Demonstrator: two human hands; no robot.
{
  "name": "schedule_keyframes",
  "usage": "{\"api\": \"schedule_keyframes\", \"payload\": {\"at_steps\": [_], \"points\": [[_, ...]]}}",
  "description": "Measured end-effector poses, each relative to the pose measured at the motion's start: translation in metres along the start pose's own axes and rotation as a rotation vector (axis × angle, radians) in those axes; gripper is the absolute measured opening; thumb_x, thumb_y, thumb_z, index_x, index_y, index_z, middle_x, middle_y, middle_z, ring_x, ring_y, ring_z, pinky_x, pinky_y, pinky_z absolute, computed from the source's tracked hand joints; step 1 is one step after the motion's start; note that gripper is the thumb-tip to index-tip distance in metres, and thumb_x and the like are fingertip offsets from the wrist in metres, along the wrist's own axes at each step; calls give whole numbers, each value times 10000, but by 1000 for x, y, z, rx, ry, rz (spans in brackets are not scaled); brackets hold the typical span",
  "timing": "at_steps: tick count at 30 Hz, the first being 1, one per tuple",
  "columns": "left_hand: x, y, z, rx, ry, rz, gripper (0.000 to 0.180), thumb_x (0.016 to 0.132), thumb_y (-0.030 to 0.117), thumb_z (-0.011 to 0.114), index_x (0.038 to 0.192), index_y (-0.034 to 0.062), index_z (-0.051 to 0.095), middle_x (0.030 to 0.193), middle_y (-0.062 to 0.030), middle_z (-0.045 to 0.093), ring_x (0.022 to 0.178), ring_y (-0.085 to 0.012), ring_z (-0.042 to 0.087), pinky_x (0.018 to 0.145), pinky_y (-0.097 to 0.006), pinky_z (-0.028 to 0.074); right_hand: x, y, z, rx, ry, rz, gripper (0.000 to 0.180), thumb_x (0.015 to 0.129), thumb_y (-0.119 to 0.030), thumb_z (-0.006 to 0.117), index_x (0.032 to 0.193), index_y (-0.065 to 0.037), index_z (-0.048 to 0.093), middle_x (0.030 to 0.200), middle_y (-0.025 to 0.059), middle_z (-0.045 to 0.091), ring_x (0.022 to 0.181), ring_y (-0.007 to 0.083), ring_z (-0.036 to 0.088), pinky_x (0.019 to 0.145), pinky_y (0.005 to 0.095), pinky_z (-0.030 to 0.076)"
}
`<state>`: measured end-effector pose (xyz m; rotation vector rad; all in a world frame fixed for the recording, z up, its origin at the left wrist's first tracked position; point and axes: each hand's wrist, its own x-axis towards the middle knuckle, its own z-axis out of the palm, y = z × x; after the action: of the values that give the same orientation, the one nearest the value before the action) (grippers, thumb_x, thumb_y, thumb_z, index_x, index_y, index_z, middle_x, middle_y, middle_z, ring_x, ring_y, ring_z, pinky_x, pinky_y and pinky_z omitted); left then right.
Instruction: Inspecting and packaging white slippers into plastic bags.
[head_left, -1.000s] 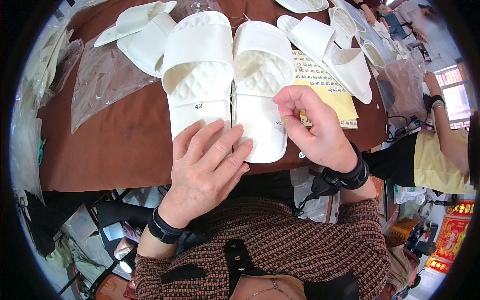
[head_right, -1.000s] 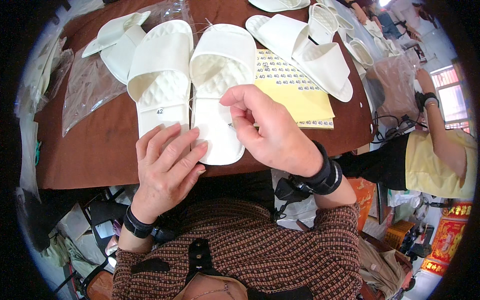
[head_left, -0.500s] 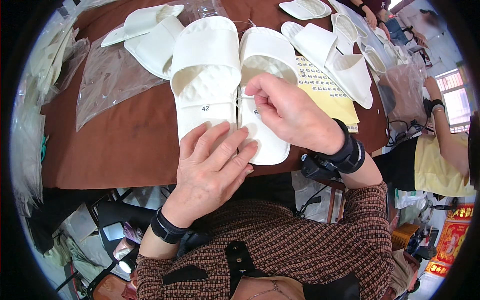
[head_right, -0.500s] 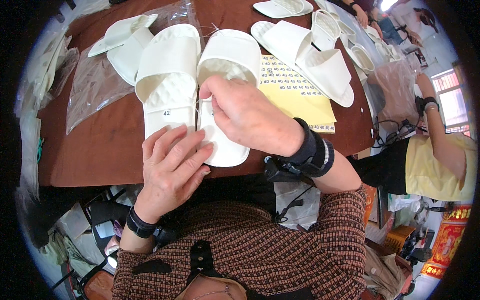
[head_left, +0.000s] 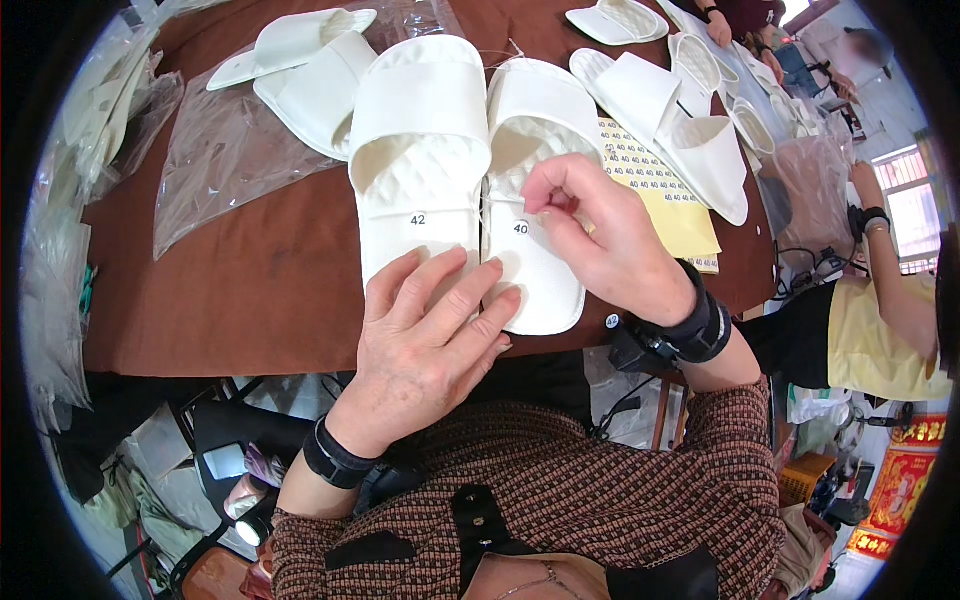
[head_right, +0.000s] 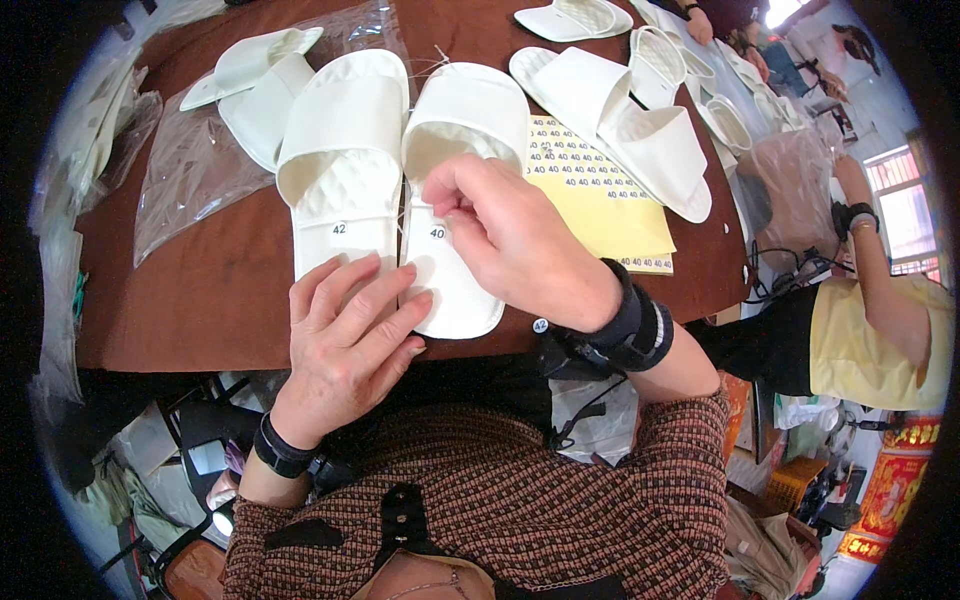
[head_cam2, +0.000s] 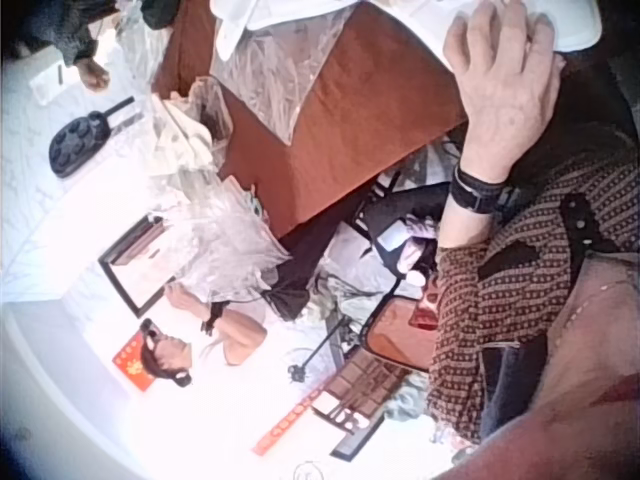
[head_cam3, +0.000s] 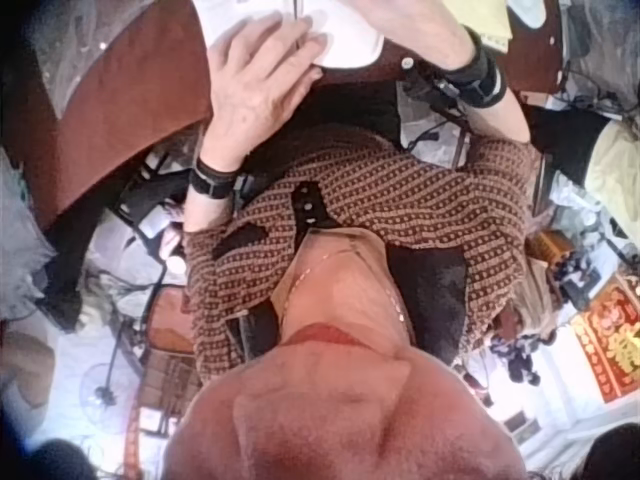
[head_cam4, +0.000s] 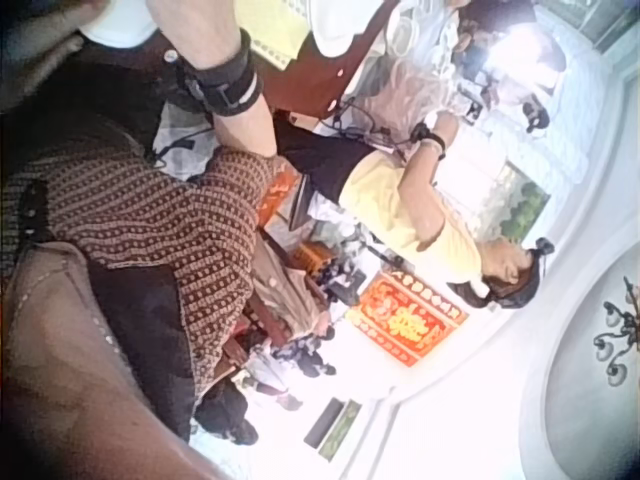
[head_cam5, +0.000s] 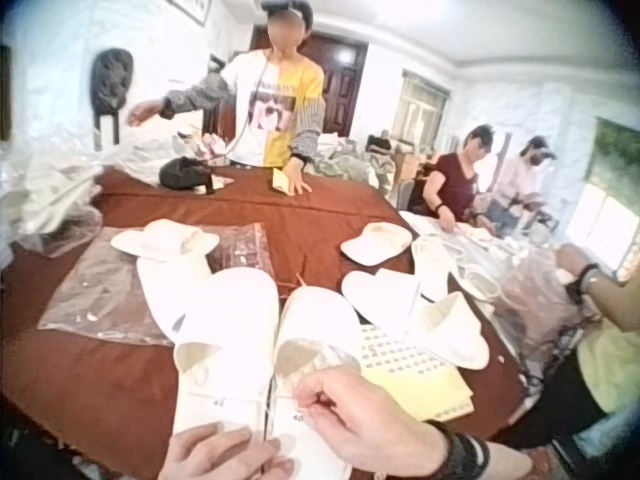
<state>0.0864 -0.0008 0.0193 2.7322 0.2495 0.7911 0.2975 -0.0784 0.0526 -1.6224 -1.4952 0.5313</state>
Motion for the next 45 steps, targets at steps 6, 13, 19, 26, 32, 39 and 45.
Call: {"api": "schedule_keyframes", "payload": {"at_steps": [6,13,19,26,32,39,45], "points": [[0,1,-1,5,-8,0,432,729,187,793,1153,161,711,1302,-26,625,1213,-281,539,1052,-468,378,-10,7,3,-344,-1,-360,257,805,53,588,1046,-37,599,912,128,633,888,297,592,797,399,487],[-2,0,1,5,-7,-2,427,738,192,793,1156,162,710,1308,-21,620,1217,-278,535,1051,-469,376,-20,2,-3,-481,19,-384,302,800,28,617,1092,-50,622,923,126,626,917,298,582,820,381,482],[0,1,-1,2,-11,-4,426,746,192,788,1164,165,706,1302,-23,623,1213,-281,536,1052,-468,375,-18,6,-3,-521,20,-367,268,812,-2,622,1076,-50,618,919,122,630,918,293,586,835,379,472],[0,0,-1,10,-10,-2,427,741,191,787,1159,164,707,1298,-28,624,1208,-283,537,1047,-469,377,-21,-3,-8,-548,-39,-446,306,779,-38,641,1082,-40,593,1038,98,659,998,275,580,888,387,445],[0,0,0,15,-8,12,428,736,198,789,1154,160,709,1297,-29,625,1204,-285,540,1041,-470,382,-24,-10,-9,-568,-102,-406,282,744,37,659,1006,-55,606,1120,81,696,999,274,595,869,372,465],[0,0,1,6,0,6,440,722,191,799,1152,159,711,1296,-28,626,1205,-282,539,1046,-473,376,-22,-2,-10,-636,-69,-446,251,792,-65,615,1039,-36,583,1073,93,672,1013,257,573,890,375,439],[0,1,0,6,-10,-5,437,725,191,799,1151,162,711,1300,-24,623,1208,-280,537,1051,-475,373,-19,-2,-13,-623,-73,-408,235,793,-73,623,1023,-36,594,984,81,687,986,262,587,885,372,443]]}}
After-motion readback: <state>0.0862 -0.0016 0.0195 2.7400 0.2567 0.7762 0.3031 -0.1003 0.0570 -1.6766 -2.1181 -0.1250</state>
